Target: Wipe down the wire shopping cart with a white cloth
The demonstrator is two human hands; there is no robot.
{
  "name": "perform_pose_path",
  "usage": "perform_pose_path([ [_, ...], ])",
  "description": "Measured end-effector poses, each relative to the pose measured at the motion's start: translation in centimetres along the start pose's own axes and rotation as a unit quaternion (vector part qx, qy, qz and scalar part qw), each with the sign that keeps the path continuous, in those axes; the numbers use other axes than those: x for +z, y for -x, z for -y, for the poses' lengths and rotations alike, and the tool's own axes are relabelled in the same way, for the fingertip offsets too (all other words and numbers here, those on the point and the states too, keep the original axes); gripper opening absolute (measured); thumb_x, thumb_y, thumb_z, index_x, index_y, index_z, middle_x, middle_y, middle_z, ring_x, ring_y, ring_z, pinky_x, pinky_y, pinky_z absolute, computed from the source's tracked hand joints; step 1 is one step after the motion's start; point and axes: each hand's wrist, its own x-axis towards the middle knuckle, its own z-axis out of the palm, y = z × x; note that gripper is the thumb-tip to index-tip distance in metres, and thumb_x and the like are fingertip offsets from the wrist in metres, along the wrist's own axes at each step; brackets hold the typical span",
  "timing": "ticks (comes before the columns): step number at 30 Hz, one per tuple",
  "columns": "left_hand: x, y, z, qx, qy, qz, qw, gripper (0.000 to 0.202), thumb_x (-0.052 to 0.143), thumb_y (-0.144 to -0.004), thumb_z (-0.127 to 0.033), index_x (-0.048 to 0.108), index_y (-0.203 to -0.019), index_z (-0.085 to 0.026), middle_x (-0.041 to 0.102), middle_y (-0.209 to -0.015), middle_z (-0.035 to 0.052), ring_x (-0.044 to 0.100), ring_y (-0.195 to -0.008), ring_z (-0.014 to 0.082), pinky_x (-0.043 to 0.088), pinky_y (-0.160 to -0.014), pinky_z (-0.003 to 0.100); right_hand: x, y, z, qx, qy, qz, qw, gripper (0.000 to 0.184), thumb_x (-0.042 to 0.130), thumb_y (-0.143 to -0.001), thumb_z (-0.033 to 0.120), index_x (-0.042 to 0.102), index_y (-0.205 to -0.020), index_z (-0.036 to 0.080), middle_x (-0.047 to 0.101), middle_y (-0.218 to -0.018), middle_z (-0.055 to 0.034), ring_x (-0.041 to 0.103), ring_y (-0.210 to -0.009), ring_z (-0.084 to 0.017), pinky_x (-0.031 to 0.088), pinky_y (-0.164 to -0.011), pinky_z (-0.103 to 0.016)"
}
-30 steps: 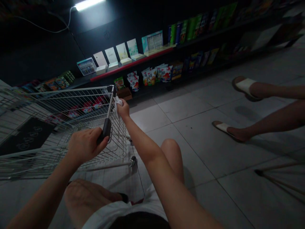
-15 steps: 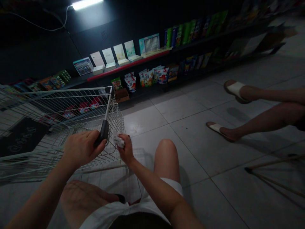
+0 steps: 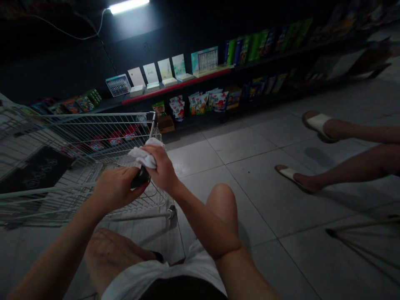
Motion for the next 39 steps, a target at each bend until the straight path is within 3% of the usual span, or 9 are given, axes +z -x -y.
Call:
perform_pose_path([
  [3, 0.0, 0.3, -0.4, -0.005, 0.007, -0.010, 1.000, 0.026, 0.049, -0.091, -0.042, 0.060, -0.087, -0.019, 0.072, -0.081, 0.0090, 0.068, -0.077, 0.0251, 0.041, -0.060, 0.034, 0.2, -2.1, -2.1, 0.033, 0.026, 0.011, 0.999, 0.024, 0.060, -0.090, 0.031, 0.061, -0.114, 0.028, 0.065, -0.111, -0.0038, 0.061, -0.110, -0.023, 0.051, -0.101, -0.043],
  [5, 0.2, 0.6, -0.5, -0.008, 0.014, -0.023, 1.000, 0.025, 0.051, -0.091, -0.042, 0.059, -0.086, -0.019, 0.071, -0.080, 0.0088, 0.068, -0.077, 0.0249, 0.042, -0.060, 0.034, 0.0, -1.9, -1.9, 0.021, 0.028, 0.021, 0.999, 0.023, 0.058, -0.090, 0.029, 0.062, -0.113, 0.027, 0.066, -0.111, -0.0036, 0.061, -0.110, -0.022, 0.052, -0.100, -0.042],
  [12, 0.2, 1.2, -0.4, 0.028, 0.033, -0.015, 0.999, 0.023, 0.057, -0.090, -0.037, 0.064, -0.087, -0.016, 0.073, -0.084, 0.0109, 0.069, -0.079, 0.0257, 0.046, -0.064, 0.034, -1.1, 4.3, 3.7, -0.048, 0.033, 0.033, 0.998, 0.037, 0.053, -0.092, 0.025, 0.055, -0.129, 0.032, 0.063, -0.124, -0.0056, 0.061, -0.118, -0.021, 0.053, -0.101, -0.041],
  [15, -0.4, 1.6, 0.8, 0.043, 0.035, 0.012, 0.998, 0.027, 0.058, -0.091, -0.042, 0.066, -0.092, -0.016, 0.075, -0.089, 0.0104, 0.069, -0.082, 0.0256, 0.045, -0.065, 0.033, -1.6, 3.1, 3.3, -0.091, 0.056, 0.067, 0.992, 0.038, 0.052, -0.092, 0.027, 0.054, -0.130, 0.032, 0.063, -0.123, -0.0058, 0.061, -0.116, -0.022, 0.053, -0.100, -0.043],
  [19, -1.0, 3.2, 3.2, -0.028, 0.008, 0.035, 0.999, 0.038, 0.055, -0.090, -0.056, 0.065, -0.094, -0.019, 0.075, -0.088, 0.0075, 0.069, -0.079, 0.0245, 0.036, -0.058, 0.030, -1.5, -0.3, 1.8, -0.045, 0.105, 0.088, 0.990, 0.029, 0.055, -0.089, 0.022, 0.060, -0.118, 0.027, 0.066, -0.110, -0.0054, 0.062, -0.107, -0.022, 0.054, -0.093, -0.041],
  [23, -0.3, 4.5, 4.4, -0.071, -0.022, 0.030, 0.997, 0.043, 0.047, -0.094, -0.056, 0.064, -0.081, -0.020, 0.071, -0.076, 0.0064, 0.065, -0.069, 0.0222, 0.026, -0.054, 0.030, -0.6, -0.3, 3.8, -0.069, 0.151, 0.133, 0.977, 0.023, 0.053, -0.090, 0.020, 0.063, -0.110, 0.022, 0.067, -0.110, -0.0059, 0.062, -0.104, -0.021, 0.053, -0.092, -0.041],
  [27, 0.4, 4.9, 4.2, -0.065, -0.025, 0.010, 0.998, 0.031, 0.052, -0.093, -0.045, 0.065, -0.081, -0.020, 0.070, -0.074, 0.0057, 0.064, -0.070, 0.0227, 0.021, -0.054, 0.031, 0.2, 1.9, 6.0, -0.190, 0.188, 0.140, 0.953, 0.023, 0.053, -0.092, 0.025, 0.065, -0.111, 0.021, 0.067, -0.119, -0.0070, 0.060, -0.109, -0.022, 0.050, -0.099, -0.043],
  [31, 0.4, 5.0, 4.2, -0.071, -0.020, 0.008, 0.997, 0.037, 0.050, -0.094, -0.052, 0.063, -0.078, -0.020, 0.069, -0.073, 0.0054, 0.063, -0.068, 0.0229, 0.020, -0.054, 0.031, 0.6, 5.0, 4.6, -0.287, 0.193, 0.083, 0.935, 0.016, 0.067, -0.086, 0.021, 0.069, -0.101, 0.028, 0.071, -0.113, 0.0017, 0.056, -0.116, -0.019, 0.046, -0.108, -0.043],
  [39, 0.5, 3.9, 4.1, -0.083, -0.028, 0.010, 0.996, 0.048, 0.041, -0.095, -0.060, 0.065, -0.082, -0.020, 0.070, -0.076, 0.0062, 0.064, -0.071, 0.0235, 0.018, -0.054, 0.031, 2.4, 14.7, -1.5, -0.198, 0.294, 0.087, 0.931, 0.015, 0.068, -0.087, 0.023, 0.074, -0.099, 0.031, 0.075, -0.107, 0.0042, 0.056, -0.116, -0.020, 0.044, -0.094, -0.034],
])
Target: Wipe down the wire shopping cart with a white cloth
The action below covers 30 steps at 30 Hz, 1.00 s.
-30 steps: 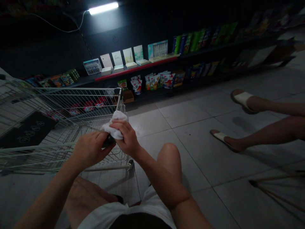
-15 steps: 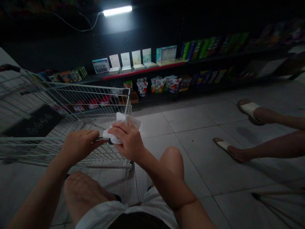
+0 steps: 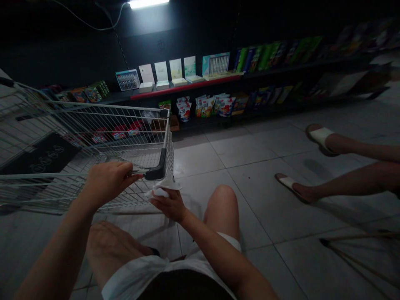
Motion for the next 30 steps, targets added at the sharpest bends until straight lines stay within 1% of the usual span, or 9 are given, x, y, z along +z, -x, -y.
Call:
perform_pose_path([
  [6, 0.0, -1.7, -0.6, -0.008, 0.010, 0.003, 1.000, 0.048, 0.041, -0.095, -0.060, 0.067, -0.088, -0.020, 0.072, -0.081, 0.0070, 0.066, -0.074, 0.0243, 0.019, -0.054, 0.031, 1.1, 2.8, 0.0, 0.080, 0.016, 0.040, 0.996, 0.023, 0.064, -0.089, 0.019, 0.073, -0.105, 0.033, 0.073, -0.114, 0.0028, 0.052, -0.116, -0.022, 0.042, -0.100, -0.039],
  [13, -0.1, -3.3, -1.3, -0.020, 0.003, 0.000, 1.000, 0.048, 0.041, -0.095, -0.060, 0.067, -0.091, -0.020, 0.074, -0.083, 0.0091, 0.068, -0.077, 0.0259, 0.022, -0.054, 0.031, 3.4, 8.9, -1.3, 0.158, 0.009, 0.140, 0.977, 0.031, 0.060, -0.090, 0.012, 0.073, -0.111, 0.031, 0.071, -0.116, -0.0025, 0.056, -0.115, -0.020, 0.040, -0.104, -0.039],
  [21, 0.5, -5.0, -1.5, -0.024, 0.024, -0.019, 0.999, 0.046, 0.043, -0.094, -0.059, 0.069, -0.094, -0.021, 0.074, -0.084, 0.0090, 0.068, -0.079, 0.0257, 0.032, -0.059, 0.031, 4.3, 9.9, -2.4, 0.181, 0.048, 0.176, 0.966, 0.034, 0.060, -0.086, 0.011, 0.072, -0.111, 0.032, 0.068, -0.121, -0.0006, 0.048, -0.117, -0.025, 0.037, -0.106, -0.042],
  [24, 0.6, -5.3, -1.6, -0.025, 0.027, -0.019, 0.999, 0.046, 0.043, -0.094, -0.058, 0.069, -0.096, -0.021, 0.074, -0.087, 0.0093, 0.068, -0.080, 0.0254, 0.034, -0.061, 0.031, 4.7, 10.5, -2.2, 0.207, 0.056, 0.182, 0.960, 0.040, 0.063, -0.080, 0.006, 0.072, -0.112, 0.028, 0.066, -0.122, -0.0041, 0.050, -0.117, -0.025, 0.039, -0.107, -0.043],
  [26, 0.6, -5.5, -1.7, -0.026, 0.025, -0.018, 0.999, 0.047, 0.042, -0.095, -0.059, 0.070, -0.097, -0.021, 0.075, -0.088, 0.0097, 0.068, -0.081, 0.0258, 0.036, -0.062, 0.031, 4.8, 10.8, -1.7, 0.172, 0.134, 0.188, 0.958, 0.038, 0.061, -0.078, 0.003, 0.073, -0.108, 0.022, 0.067, -0.118, -0.0080, 0.056, -0.114, -0.023, 0.044, -0.105, -0.042],
  [27, 0.6, -5.6, -1.7, -0.028, 0.024, -0.017, 0.999, 0.047, 0.042, -0.095, -0.059, 0.070, -0.097, -0.021, 0.075, -0.088, 0.0098, 0.068, -0.081, 0.0259, 0.036, -0.062, 0.031, 4.9, 10.9, -1.4, 0.104, 0.251, 0.206, 0.940, 0.033, 0.057, -0.079, 0.002, 0.073, -0.103, 0.018, 0.069, -0.112, -0.0091, 0.060, -0.110, -0.021, 0.048, -0.101, -0.039],
  [28, 0.6, -5.7, -1.7, -0.030, 0.023, -0.016, 0.999, 0.047, 0.042, -0.095, -0.059, 0.070, -0.097, -0.021, 0.075, -0.088, 0.0098, 0.068, -0.081, 0.0258, 0.036, -0.062, 0.032, 5.1, 10.9, -1.1, -0.001, 0.411, 0.225, 0.883, 0.028, 0.051, -0.082, 0.002, 0.073, -0.095, 0.015, 0.071, -0.100, -0.0082, 0.065, -0.102, -0.018, 0.053, -0.095, -0.035],
  [29, 0.6, -5.8, -1.8, -0.031, 0.023, -0.016, 0.999, 0.048, 0.041, -0.094, -0.059, 0.070, -0.097, -0.021, 0.075, -0.088, 0.0098, 0.068, -0.080, 0.0257, 0.036, -0.062, 0.032, 5.3, 10.9, -0.7, -0.125, 0.576, 0.234, 0.773, 0.029, 0.043, -0.087, 0.003, 0.071, -0.086, 0.011, 0.070, -0.084, -0.0047, 0.068, -0.089, -0.014, 0.057, -0.087, -0.030],
  [30, 0.6, -5.8, -1.8, -0.030, 0.025, -0.016, 0.999, 0.048, 0.041, -0.094, -0.059, 0.070, -0.097, -0.021, 0.075, -0.087, 0.0099, 0.068, -0.080, 0.0257, 0.036, -0.062, 0.032, 5.6, 10.8, -0.4, -0.236, 0.710, 0.224, 0.624, 0.039, 0.031, -0.091, 0.004, 0.067, -0.076, 0.005, 0.064, -0.067, 0.0015, 0.066, -0.070, -0.009, 0.059, -0.081, -0.032],
])
